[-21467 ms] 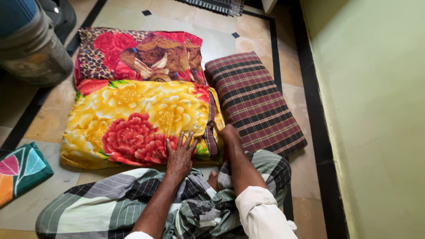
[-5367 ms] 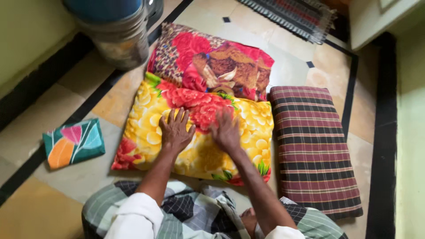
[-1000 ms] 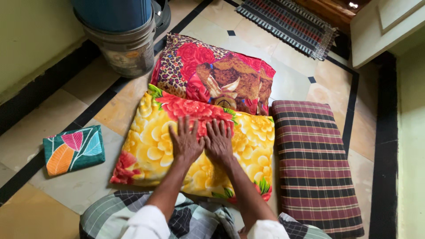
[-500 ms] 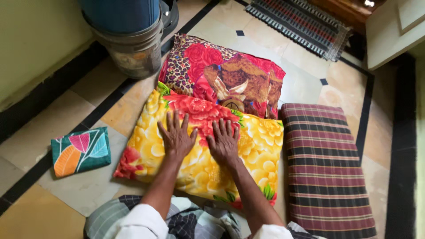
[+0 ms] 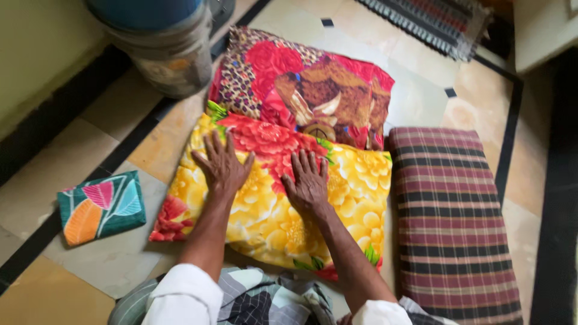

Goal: The person folds a large floral-patterned comforter on the floor, smoothing and aligning it into a compact rectangular shape. They then fold a plaid pillowcase and a small patterned cloth, stacking them neatly on top of the folded comforter.

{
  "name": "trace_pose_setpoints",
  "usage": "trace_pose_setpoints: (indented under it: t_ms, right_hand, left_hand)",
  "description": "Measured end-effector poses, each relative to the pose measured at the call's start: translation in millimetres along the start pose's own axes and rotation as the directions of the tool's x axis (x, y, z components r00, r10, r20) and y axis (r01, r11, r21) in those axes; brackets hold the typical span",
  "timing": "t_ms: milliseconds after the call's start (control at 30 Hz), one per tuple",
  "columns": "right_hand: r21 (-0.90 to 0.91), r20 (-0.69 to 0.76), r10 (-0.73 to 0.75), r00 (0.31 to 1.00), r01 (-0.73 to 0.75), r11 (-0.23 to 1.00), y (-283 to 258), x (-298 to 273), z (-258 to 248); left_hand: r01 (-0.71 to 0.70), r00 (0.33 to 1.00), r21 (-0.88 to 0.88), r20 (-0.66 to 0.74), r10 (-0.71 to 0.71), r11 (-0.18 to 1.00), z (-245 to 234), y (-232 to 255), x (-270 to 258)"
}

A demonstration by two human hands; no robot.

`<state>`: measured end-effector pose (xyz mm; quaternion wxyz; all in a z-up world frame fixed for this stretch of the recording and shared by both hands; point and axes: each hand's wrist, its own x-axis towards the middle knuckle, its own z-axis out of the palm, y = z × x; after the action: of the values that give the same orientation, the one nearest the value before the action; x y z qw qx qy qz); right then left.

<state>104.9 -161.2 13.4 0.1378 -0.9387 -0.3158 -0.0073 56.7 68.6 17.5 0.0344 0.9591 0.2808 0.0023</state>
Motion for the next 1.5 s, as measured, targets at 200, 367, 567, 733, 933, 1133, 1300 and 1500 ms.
trace_pose_setpoints:
  t_ms: [200, 367, 567, 733, 933, 1133, 1300, 1500]
  right_hand:
    - [0.096, 0.172, 0.057, 0.983, -0.074, 0.993, 13, 20, 9]
    - [0.036, 0.244, 0.025, 0.97, -0.035, 0.999, 18, 15, 10]
    - [0.005, -0.023, 0.137, 0.99, -0.137, 0.991, 13, -53, -19]
    - [-0.001, -0.006, 0.177, 0.984, -0.177, 0.984, 20, -70, -11]
    - [-0.223, -0.191, -0.059, 0.98, 0.016, 0.975, 3, -114, 45]
    - [0.005, -0.082, 0.129, 0.988, -0.129, 0.992, 2, -135, -5]
    - [-0.157, -0.03, 0.264, 0.964, -0.265, 0.951, 35, -178, -33]
    - [0.059, 0.166, 0.688, 0.706, -0.704, 0.708, 68, -194, -31]
  left_hand:
    - [0.062, 0.902, -0.178, 0.431, 0.021, 0.982, 0, -17, 52]
    - [0.11, 0.898, -0.263, 0.44, 0.018, 0.959, 15, -58, 44]
    - [-0.326, 0.934, -0.131, -0.196, 0.298, 0.936, 24, -42, -97]
    - [-0.271, 0.958, -0.036, -0.107, 0.265, 0.962, 11, -17, -98]
    - [-0.441, 0.892, -0.02, -0.115, 0.436, 0.897, 7, 57, -168]
    - [-0.418, 0.896, -0.009, -0.167, 0.411, 0.908, 7, 36, -169]
    - [-0.045, 0.992, -0.132, 0.115, 0.061, 0.99, 12, -27, -151]
    - [0.4, 0.908, -0.399, 0.296, -0.297, 0.825, 33, -95, -138]
